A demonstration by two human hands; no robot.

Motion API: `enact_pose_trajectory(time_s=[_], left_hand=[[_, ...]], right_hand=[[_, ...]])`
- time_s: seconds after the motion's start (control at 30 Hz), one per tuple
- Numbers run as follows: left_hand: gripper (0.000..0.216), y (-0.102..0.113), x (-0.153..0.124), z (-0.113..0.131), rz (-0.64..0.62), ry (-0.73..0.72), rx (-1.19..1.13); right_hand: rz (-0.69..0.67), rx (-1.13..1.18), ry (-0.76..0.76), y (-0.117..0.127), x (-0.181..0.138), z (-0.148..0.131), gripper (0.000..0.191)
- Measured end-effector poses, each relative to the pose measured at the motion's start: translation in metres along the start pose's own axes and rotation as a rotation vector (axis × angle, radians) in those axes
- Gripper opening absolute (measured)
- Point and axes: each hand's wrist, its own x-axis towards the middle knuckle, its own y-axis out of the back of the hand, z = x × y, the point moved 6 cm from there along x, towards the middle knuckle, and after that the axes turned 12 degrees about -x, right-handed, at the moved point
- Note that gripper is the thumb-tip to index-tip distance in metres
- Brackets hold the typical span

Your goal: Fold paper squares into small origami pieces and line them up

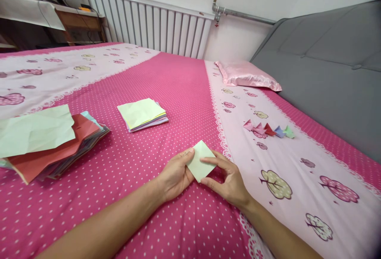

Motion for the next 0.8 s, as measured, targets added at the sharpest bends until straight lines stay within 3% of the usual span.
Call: enact_pose_trajectory(time_s=[0.1, 0.27, 0.57, 0.8], left_hand=[[0.026, -0.001, -0.001, 0.0, 0.014, 0.007, -0.027], [0.033, -0.005, -0.002, -0.001, -0.01, 0.085, -0.093], [0.039, -0.012, -0.005, -0.001, -0.065, 0.114, -0.14], [0.038, -0.01, -0.003, 0.002, -0.041, 0.102, -0.126]], right_hand=[[-0.019, -0.053, -0.019, -0.001, -0.001, 0.002, 0.057], [-0.057, -0.071, -0.068, -0.005, -0.002, 0.008, 0.064], [-0.087, -0.002, -0.073, -0.005, -0.001, 0.011, 0.065], [-0.03, 0.146, -0.03, -0.003, 0.002, 0.006, 0.051]])
